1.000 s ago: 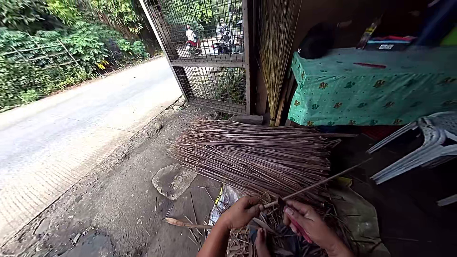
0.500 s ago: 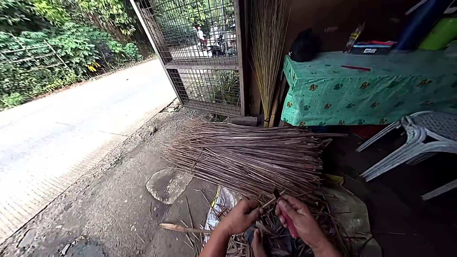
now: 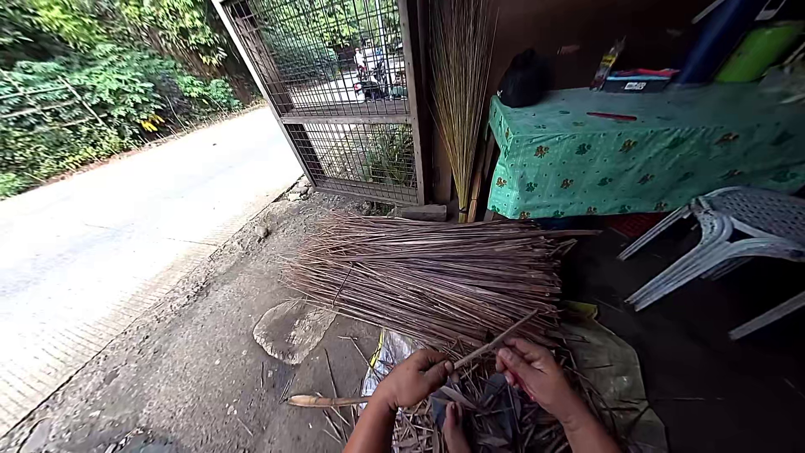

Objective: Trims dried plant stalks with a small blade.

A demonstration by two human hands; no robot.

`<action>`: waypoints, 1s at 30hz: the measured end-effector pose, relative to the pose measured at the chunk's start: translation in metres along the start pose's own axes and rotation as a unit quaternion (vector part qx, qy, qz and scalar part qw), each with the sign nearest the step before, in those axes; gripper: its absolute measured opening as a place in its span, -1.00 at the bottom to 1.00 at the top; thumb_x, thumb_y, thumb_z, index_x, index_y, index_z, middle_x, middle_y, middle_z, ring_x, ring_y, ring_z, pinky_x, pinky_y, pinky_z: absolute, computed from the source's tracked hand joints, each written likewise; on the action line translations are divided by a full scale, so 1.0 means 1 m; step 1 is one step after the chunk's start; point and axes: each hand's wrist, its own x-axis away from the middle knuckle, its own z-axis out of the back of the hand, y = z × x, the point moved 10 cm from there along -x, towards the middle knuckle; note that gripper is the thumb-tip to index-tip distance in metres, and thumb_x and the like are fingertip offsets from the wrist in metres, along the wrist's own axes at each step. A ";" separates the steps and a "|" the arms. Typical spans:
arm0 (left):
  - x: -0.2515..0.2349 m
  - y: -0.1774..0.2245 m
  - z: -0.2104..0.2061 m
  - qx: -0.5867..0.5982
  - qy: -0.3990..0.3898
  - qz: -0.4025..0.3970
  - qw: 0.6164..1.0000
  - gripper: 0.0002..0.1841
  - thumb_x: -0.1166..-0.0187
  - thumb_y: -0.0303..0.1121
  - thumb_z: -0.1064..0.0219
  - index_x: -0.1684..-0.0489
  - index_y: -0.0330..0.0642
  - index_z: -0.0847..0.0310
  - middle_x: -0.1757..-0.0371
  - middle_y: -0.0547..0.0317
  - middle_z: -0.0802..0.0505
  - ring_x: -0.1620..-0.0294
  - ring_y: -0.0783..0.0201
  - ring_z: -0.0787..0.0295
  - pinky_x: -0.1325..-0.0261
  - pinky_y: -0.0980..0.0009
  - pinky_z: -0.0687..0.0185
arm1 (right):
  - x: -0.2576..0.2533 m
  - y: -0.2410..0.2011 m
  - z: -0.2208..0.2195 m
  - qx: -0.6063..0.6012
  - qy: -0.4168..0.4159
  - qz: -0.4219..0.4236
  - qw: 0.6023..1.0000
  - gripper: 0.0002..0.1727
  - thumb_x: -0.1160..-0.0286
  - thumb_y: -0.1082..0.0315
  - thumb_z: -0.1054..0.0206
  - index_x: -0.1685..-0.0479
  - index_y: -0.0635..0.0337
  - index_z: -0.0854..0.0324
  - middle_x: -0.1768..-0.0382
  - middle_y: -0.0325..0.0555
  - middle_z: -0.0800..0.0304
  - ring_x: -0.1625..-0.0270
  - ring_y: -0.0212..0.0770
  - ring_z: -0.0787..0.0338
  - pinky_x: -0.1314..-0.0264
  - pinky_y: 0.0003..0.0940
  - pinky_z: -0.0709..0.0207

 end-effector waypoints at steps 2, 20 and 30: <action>0.001 -0.002 0.000 -0.024 0.000 -0.006 1.000 -0.64 -0.85 -0.23 -0.04 0.23 -0.19 -0.73 0.64 0.40 -0.47 0.67 0.53 -0.28 0.54 0.53 -0.23 | 0.000 -0.003 0.028 0.000 0.071 0.001 0.997 -0.73 -0.73 0.18 -0.20 -0.02 0.16 -0.71 0.50 -0.26 -0.77 0.64 -0.42 -0.63 0.60 -0.55 -0.57; 0.005 -0.001 0.001 -0.051 0.031 -0.017 0.998 -0.65 -0.84 -0.20 -0.08 0.19 -0.17 -0.75 0.61 0.48 -0.54 0.62 0.60 -0.36 0.50 0.59 -0.34 | 0.003 0.000 0.018 -0.050 0.003 -0.107 0.993 -0.63 -0.78 0.21 -0.10 -0.39 0.15 -0.56 0.42 -0.24 -0.75 0.56 -0.42 -0.61 0.51 -0.51 -0.56; -0.005 0.010 -0.009 -0.065 0.041 0.007 0.997 -0.64 -0.85 -0.27 -0.04 -0.04 -0.34 -0.74 0.33 0.17 -0.79 0.41 0.43 -0.67 0.25 0.43 -0.67 | 0.016 0.005 -0.028 -0.066 -0.058 -0.100 0.991 -0.67 -0.78 0.14 -0.14 -0.23 0.16 -0.61 0.42 -0.25 -0.76 0.57 -0.38 -0.67 0.54 -0.45 -0.63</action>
